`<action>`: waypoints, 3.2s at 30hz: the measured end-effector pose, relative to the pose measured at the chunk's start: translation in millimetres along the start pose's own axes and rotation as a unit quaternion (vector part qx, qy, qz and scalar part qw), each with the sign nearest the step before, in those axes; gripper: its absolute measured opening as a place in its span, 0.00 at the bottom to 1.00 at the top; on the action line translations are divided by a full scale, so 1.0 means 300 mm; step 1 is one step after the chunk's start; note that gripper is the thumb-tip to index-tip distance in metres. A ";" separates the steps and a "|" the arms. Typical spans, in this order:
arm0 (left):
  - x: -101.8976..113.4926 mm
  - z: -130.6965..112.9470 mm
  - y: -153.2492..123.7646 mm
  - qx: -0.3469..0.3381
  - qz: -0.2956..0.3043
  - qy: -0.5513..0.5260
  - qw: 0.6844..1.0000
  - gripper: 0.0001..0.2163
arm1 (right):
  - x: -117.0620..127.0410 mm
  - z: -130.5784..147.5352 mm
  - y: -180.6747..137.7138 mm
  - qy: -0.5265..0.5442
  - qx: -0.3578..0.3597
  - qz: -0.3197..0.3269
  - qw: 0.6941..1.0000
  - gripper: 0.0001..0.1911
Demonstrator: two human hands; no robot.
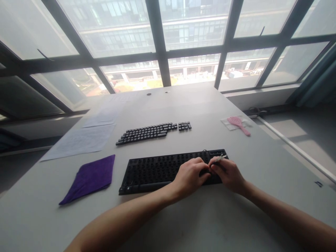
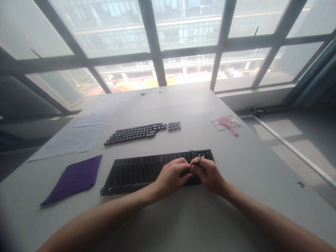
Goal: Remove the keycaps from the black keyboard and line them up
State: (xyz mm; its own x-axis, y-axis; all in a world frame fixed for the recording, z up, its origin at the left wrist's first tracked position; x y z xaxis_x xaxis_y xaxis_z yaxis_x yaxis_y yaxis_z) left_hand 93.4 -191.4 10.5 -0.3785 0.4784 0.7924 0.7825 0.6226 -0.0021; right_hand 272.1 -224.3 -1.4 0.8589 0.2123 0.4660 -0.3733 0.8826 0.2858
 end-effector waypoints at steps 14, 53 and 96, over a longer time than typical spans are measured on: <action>0.013 -0.036 -0.035 -0.095 -0.061 0.144 0.983 0.09 | -0.028 0.009 -0.022 0.014 -0.103 -0.060 0.993 0.09; 0.406 0.452 0.134 0.126 -0.150 0.179 0.964 0.02 | 0.019 0.016 0.004 0.232 -0.164 -0.161 0.945 0.20; -0.037 -0.051 0.096 -0.043 0.055 -0.031 0.997 0.13 | 0.109 -0.012 -0.029 -0.047 -0.066 0.018 0.997 0.06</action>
State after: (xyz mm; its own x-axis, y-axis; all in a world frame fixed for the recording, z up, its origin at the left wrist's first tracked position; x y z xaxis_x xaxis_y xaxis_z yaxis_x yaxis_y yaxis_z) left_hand 127.7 -188.2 10.9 -0.3165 0.5793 0.7512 0.8594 0.5103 -0.0314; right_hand 304.6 -223.4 8.2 0.8065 0.2098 0.5527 -0.3486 0.9238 0.1580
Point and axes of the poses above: each hand's wrist, its own y-axis towards the middle knuckle, its own x-axis out of the back of the hand, z = x × y, the point moved 2 cm from there along y, towards the middle knuckle, and after that the axes turned 13 degrees about z, right-handed, at the moved point
